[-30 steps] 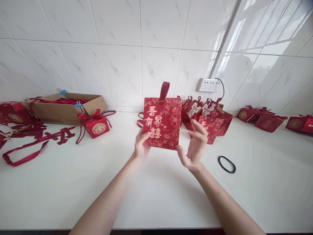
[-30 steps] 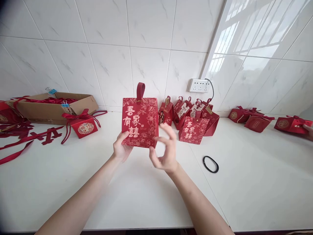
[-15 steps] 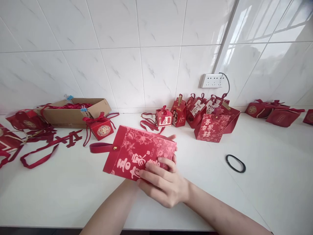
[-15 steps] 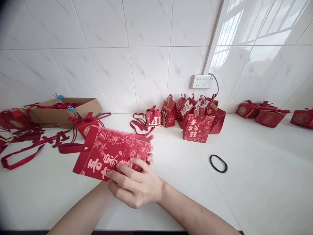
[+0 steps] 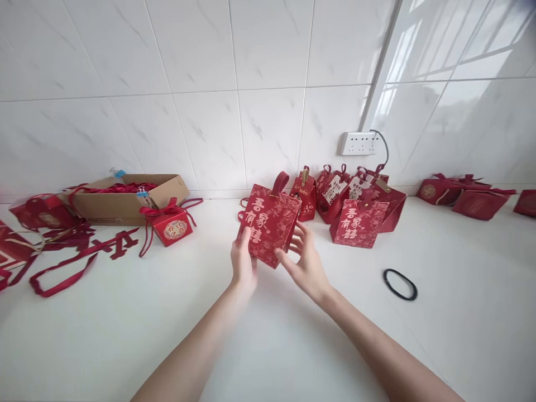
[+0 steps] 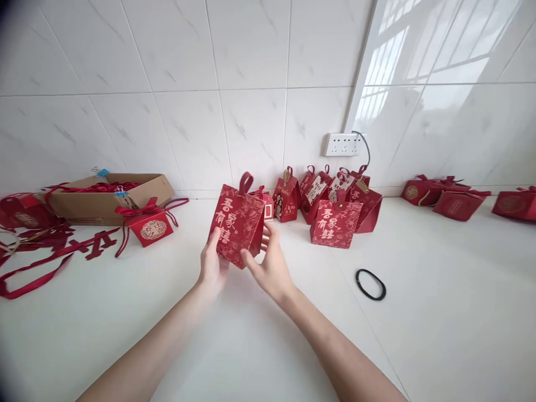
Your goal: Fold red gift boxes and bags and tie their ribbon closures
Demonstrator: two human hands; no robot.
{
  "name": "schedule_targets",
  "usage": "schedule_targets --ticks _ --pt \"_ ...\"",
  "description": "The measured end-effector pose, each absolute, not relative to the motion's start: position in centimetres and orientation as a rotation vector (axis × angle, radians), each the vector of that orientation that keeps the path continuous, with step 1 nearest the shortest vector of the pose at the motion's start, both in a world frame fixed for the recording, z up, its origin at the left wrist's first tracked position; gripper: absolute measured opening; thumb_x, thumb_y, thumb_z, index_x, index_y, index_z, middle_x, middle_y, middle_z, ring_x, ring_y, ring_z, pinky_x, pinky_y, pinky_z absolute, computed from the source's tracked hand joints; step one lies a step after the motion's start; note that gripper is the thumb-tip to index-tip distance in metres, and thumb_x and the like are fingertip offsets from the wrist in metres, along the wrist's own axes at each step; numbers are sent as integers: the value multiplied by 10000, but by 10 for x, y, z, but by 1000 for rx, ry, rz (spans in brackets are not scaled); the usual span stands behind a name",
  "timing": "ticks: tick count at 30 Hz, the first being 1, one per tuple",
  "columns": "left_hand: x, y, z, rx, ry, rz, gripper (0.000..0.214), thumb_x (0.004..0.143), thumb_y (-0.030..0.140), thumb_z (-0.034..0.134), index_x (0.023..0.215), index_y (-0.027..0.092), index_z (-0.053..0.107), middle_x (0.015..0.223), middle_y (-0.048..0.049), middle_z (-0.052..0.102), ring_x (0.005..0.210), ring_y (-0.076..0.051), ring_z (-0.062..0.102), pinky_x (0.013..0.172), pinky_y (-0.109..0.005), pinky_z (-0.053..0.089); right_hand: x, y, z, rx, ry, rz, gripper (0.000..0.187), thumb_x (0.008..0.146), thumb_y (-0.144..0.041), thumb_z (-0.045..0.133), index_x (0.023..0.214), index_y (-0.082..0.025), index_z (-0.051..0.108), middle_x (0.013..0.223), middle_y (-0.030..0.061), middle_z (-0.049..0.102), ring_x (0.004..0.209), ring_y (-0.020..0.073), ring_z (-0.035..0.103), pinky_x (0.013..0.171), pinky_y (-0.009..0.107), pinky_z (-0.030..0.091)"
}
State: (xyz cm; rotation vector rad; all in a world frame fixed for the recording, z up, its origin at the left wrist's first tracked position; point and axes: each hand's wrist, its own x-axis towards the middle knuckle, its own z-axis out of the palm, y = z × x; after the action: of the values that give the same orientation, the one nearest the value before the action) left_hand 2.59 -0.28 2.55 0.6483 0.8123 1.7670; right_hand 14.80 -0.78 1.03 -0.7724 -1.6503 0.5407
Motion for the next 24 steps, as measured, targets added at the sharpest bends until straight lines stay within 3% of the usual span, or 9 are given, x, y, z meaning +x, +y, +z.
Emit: schedule_targets --ticks 4,8,10,12,15,18,24 --pt "23 4 17 743 1012 1702 428 687 428 698 975 169 517 1077 -101 626 1014 -248 606 817 -346 493 173 20 10 -709 -1529 770 485 794 -257 515 1224 -263 290 1134 91 522 985 201 582 844 420 513" --pt "8 4 17 1129 1119 1883 556 731 490 630 1178 222 438 1336 -107 467 1269 -254 418 1008 -392 378 189 29 7 -696 -1747 531 545 658 -140 511 1178 -230 375 1076 84 548 1000 234 564 853 433 491" --pt "0 1 24 1505 1051 1949 587 739 449 636 1245 231 431 1356 -95 456 1300 -244 376 1066 -393 312 190 28 5 -681 -1907 360 561 624 -104 512 1165 -213 408 1062 92 557 960 241 571 823 425 500" --pt "-7 -4 32 1812 993 1920 464 763 388 627 1181 216 522 1270 -94 530 1255 -248 423 1052 -396 330 188 25 5 -633 -1998 207 553 636 -82 511 1166 -206 416 1035 96 556 933 242 571 786 414 510" --pt "-12 -6 37 1965 1001 1875 192 796 330 599 925 194 641 1108 -88 602 1129 -238 516 957 -371 417 184 24 4 -575 -2014 25 556 663 -53 504 1190 -205 410 1051 109 534 970 249 551 789 418 512" --pt "-10 -4 35 1800 1027 1926 171 808 347 592 811 181 635 1062 -80 608 1078 -219 544 927 -345 434 182 25 3 -575 -1987 -107 560 693 -38 503 1216 -209 397 1105 121 515 1032 256 531 831 439 508" --pt "0 2 28 1317 1173 1939 312 819 432 551 1032 208 597 1203 -78 535 1191 -218 476 925 -314 451 180 29 -1 -606 -1936 -324 514 754 -30 507 1222 -218 408 1125 128 499 1099 278 497 897 516 476"
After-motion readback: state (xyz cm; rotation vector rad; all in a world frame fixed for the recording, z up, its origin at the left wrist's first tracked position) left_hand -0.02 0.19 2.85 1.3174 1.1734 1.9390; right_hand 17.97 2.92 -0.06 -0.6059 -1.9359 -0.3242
